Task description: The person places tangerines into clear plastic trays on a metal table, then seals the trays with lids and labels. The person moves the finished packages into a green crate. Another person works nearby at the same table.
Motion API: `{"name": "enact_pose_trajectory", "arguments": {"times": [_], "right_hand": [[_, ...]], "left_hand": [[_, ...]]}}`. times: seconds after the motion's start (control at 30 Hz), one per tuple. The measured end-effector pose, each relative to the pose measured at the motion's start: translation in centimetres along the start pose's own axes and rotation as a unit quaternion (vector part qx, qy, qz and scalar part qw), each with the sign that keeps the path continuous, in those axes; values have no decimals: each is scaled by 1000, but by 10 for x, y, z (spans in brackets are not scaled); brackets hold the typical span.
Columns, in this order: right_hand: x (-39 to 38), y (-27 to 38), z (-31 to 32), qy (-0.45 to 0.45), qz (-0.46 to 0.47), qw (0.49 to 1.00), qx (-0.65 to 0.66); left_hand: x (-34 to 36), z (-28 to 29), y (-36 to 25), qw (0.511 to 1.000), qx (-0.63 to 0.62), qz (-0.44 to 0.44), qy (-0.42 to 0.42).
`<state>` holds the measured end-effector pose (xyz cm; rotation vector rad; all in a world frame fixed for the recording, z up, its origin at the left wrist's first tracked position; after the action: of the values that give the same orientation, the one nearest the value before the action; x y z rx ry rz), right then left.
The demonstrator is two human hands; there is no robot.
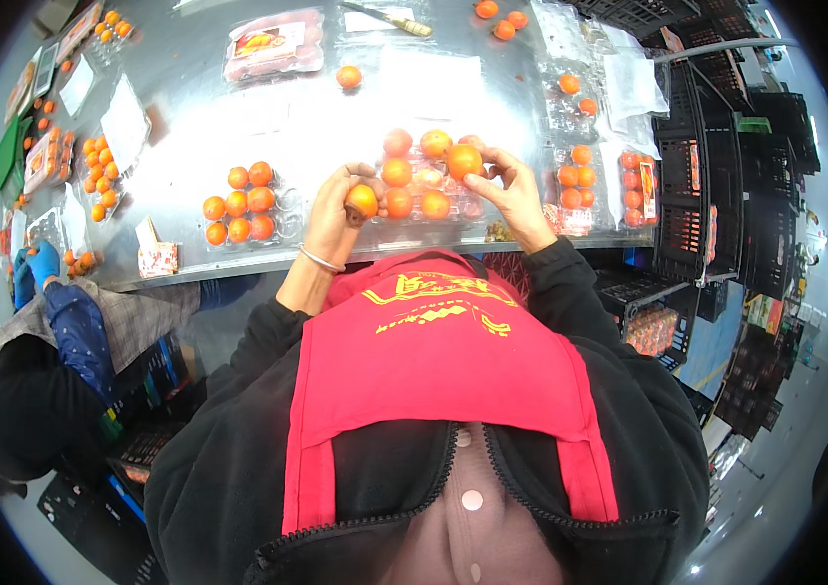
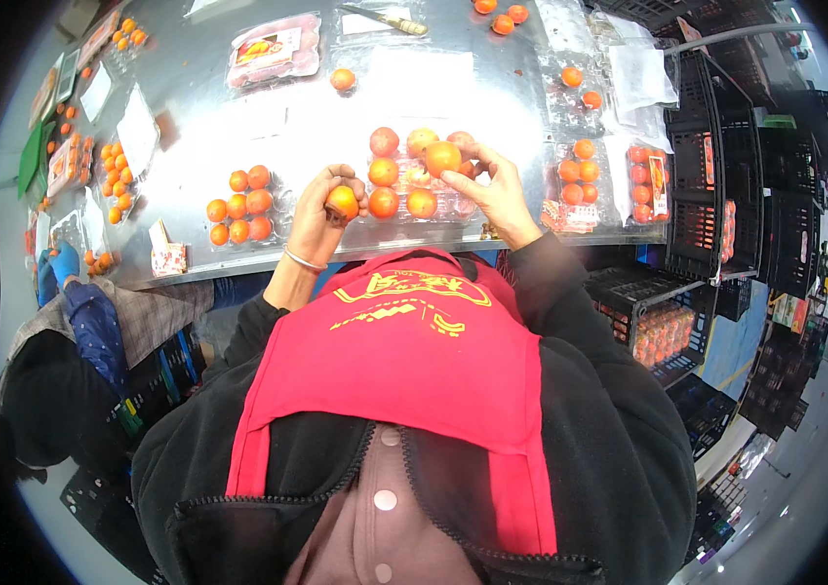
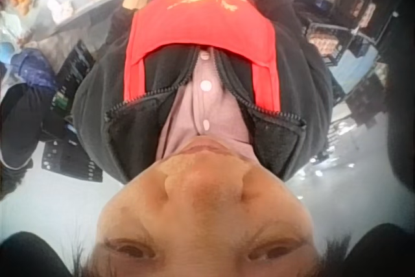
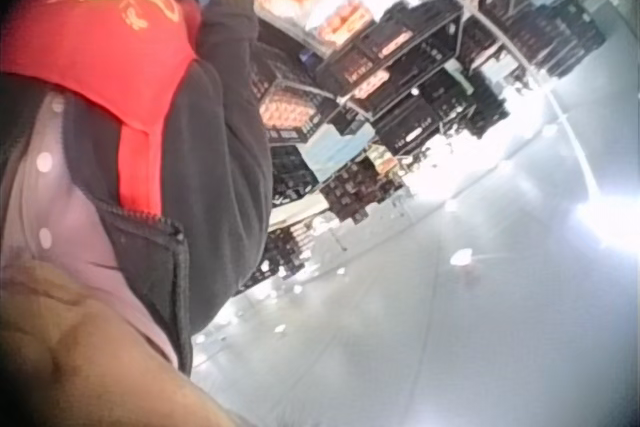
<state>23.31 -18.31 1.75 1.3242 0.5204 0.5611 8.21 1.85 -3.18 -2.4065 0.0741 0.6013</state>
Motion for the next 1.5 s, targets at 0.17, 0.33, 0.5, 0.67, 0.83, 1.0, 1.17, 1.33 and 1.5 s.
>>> {"name": "enact_pose_trajectory", "arguments": {"times": [0.17, 0.33, 0.5, 0.67, 0.83, 1.0, 1.17, 1.33, 1.5], "right_hand": [[-5, -4, -5, 1, 23, 999, -36], [-4, 42, -24, 35, 221, 914, -339], [-1, 51, -51, 66, 284, 839, -459], [-15, 56, -44, 17, 282, 840, -463], [-40, 49, -74, 121, 274, 817, -493], [-39, 49, -79, 117, 263, 809, -513], [-44, 51, -76, 81, 259, 814, -514], [-42, 44, -78, 51, 226, 790, -568], [-34, 49, -75, 66, 211, 793, -568]], "left_hand": [[-3, -14, 1, 998, 49, 14, 21], [2, -14, 4, 999, 41, 16, 6], [12, 21, -2, 998, -47, -9, -34], [14, 69, -5, 988, -100, -37, -114], [20, 101, 4, 988, -20, 37, -147], [39, 110, 2, 977, 91, 1, -195], [71, 114, -7, 936, 290, -25, -199], [73, 96, -32, 723, 581, -168, -335], [52, 61, -11, 828, 493, -116, -239]]}}
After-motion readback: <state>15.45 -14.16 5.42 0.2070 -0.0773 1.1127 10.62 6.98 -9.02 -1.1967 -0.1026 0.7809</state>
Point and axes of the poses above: each hand's wrist, its own x-axis towards the middle knuckle, its own z-axis out of the back of the hand, y = z × x, the point moved 9 cm from there along x, towards the middle knuckle, and after that the axes turned 8 degrees about z, right-handed, at the moved point
